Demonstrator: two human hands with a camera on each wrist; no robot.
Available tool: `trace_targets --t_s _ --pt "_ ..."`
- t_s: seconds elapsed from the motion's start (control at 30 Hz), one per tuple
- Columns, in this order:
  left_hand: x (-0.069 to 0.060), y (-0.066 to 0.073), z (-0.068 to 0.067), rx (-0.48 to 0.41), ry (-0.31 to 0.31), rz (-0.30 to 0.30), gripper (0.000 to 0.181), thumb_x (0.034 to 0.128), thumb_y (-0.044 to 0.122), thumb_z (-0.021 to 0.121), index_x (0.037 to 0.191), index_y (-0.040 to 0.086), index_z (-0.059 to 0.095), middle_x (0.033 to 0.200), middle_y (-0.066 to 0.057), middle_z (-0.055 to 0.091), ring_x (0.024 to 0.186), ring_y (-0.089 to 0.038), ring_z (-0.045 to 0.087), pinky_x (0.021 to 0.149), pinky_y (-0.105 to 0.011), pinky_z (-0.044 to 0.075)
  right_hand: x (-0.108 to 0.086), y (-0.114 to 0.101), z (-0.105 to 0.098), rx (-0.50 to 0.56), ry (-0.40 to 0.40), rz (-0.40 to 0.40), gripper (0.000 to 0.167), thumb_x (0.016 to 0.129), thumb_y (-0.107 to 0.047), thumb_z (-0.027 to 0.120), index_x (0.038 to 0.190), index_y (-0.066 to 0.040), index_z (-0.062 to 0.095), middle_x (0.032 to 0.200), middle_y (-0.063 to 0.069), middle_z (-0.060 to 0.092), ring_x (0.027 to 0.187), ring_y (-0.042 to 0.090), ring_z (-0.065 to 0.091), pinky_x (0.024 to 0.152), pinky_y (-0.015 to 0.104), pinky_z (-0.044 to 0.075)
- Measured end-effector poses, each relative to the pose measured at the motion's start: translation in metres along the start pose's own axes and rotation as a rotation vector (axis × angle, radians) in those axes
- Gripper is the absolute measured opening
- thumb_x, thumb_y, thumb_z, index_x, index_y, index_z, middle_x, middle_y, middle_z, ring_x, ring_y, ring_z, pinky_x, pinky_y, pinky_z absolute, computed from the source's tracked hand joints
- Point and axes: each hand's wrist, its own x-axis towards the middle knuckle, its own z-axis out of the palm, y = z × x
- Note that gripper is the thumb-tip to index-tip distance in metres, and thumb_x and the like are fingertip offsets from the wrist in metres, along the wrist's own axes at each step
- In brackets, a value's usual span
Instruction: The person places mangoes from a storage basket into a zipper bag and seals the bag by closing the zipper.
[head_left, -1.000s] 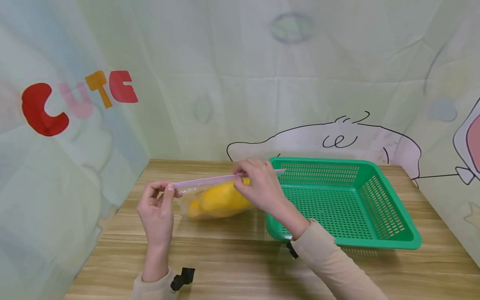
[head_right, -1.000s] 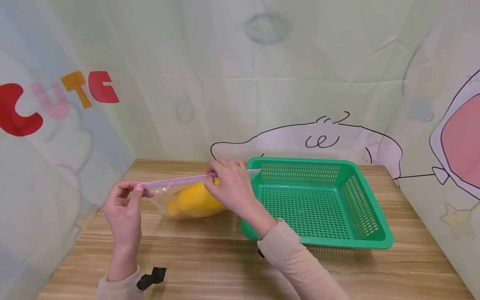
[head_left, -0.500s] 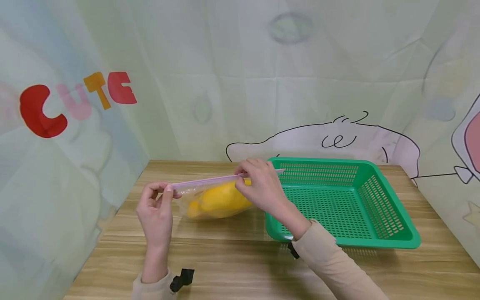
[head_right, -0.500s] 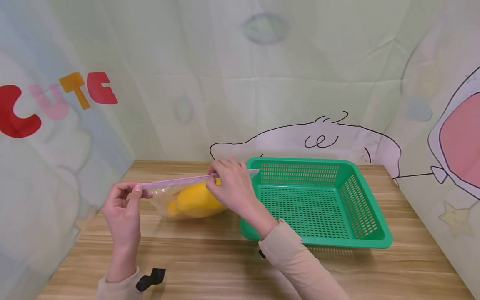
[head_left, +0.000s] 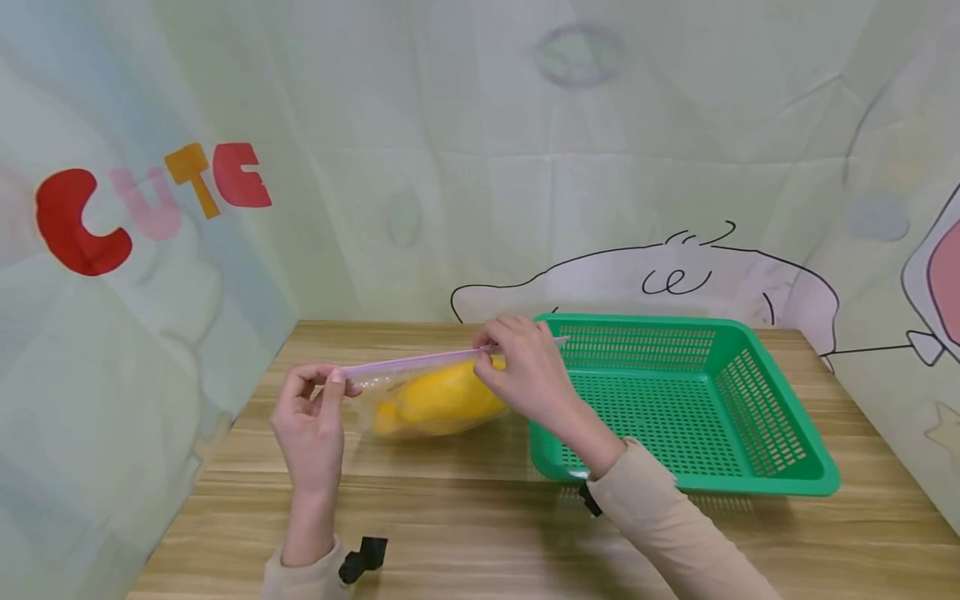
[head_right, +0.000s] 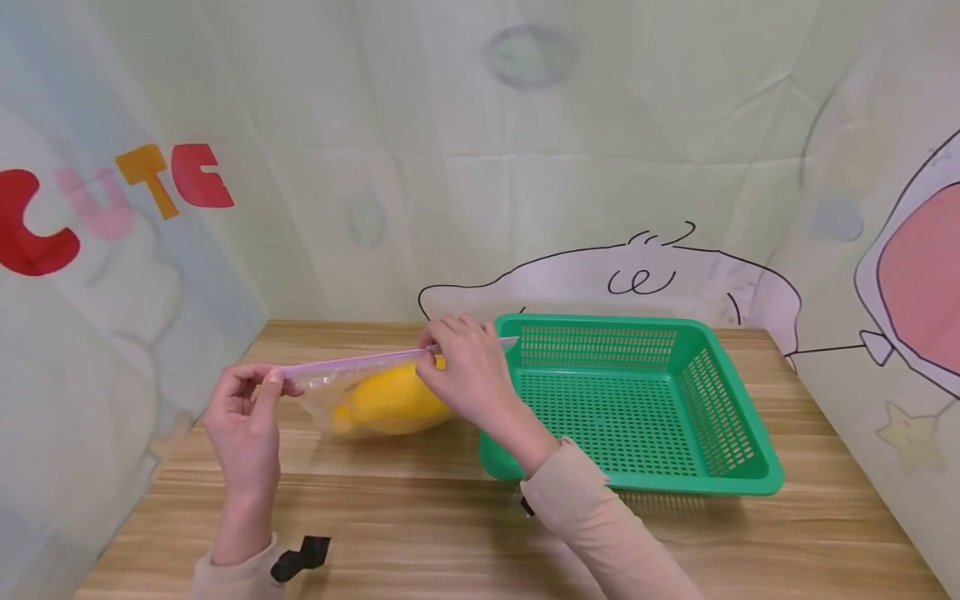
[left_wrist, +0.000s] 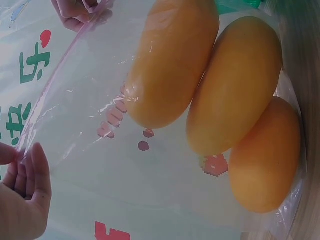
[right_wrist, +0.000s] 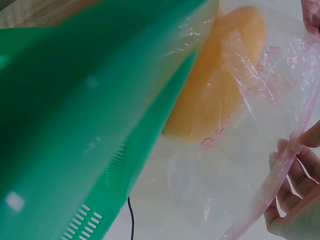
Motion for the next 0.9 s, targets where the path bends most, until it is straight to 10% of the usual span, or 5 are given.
trace_targets --t_s 0.9 --pt "0.0002 0.0011 -0.0004 0.035 -0.008 -0.01 0.008 0.0911 -0.003 0.058 0.091 -0.01 0.057 0.079 0.0 0.056 0.064 -0.008 0.059 0.064 -0.013 0.056 -0.0013 0.0051 -0.0064 -0.017 -0.023 0.004 0.006 0.083 -0.014 0.062 0.086 -0.017 0.066 0.087 -0.005 0.068 0.085 0.015 0.057 0.073 0.029 0.036"
